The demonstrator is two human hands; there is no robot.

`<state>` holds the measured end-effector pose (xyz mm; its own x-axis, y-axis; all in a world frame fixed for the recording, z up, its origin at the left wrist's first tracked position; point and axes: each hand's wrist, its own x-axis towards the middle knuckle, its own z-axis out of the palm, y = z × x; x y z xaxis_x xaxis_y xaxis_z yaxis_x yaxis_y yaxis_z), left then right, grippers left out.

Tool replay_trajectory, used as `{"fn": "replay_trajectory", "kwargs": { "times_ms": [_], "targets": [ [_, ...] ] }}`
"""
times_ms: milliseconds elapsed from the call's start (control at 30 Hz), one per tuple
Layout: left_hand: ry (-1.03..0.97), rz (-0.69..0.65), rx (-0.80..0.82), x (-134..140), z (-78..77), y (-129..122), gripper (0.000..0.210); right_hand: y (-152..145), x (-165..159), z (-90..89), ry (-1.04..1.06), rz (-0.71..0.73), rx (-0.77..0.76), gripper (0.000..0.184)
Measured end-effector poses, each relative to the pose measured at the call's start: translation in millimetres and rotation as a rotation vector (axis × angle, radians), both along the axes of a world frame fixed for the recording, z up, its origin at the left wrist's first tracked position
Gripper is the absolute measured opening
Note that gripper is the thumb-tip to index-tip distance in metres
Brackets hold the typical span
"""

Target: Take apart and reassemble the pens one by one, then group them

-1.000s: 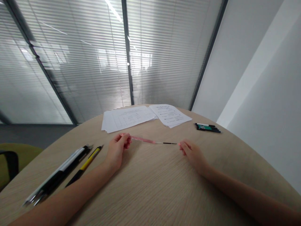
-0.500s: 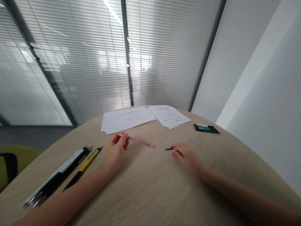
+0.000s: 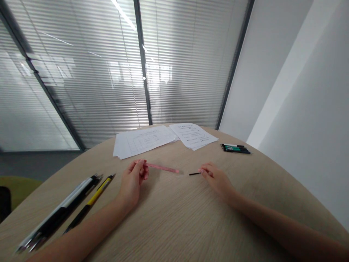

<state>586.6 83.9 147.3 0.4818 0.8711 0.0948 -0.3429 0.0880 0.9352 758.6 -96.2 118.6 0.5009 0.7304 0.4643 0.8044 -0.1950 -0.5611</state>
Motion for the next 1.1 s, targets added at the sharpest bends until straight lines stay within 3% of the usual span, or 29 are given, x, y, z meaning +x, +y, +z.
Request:
{"fn": "replay_trajectory", "kwargs": {
  "times_ms": [200,400,600,800,1000,1100],
  "targets": [
    [0.007,-0.03,-0.043,1.2,-3.7,6.2,0.015,-1.9,28.9,-8.6,-0.064,-0.106,-0.068,0.017],
    [0.017,-0.051,-0.046,1.5,-1.4,2.7,0.017,-1.8,45.6,-21.3,-0.161,-0.097,-0.111,0.016],
    [0.03,-0.088,-0.038,1.3,-1.3,3.2,0.016,-4.5,33.3,-16.4,-0.304,0.089,-0.06,0.024],
    [0.113,-0.298,-0.005,0.1,1.3,-12.7,0.019,-6.5,26.0,-10.4,-0.412,0.15,-0.098,0.01],
    [0.331,-0.377,0.277,-2.4,2.7,-25.7,0.02,-1.6,19.3,-9.1,-0.455,0.272,-0.096,0.008],
    [0.421,-0.48,0.419,-3.0,2.4,-28.4,0.02,-0.3,10.6,-6.9,-0.453,0.308,-0.109,0.009]
  ]
}}
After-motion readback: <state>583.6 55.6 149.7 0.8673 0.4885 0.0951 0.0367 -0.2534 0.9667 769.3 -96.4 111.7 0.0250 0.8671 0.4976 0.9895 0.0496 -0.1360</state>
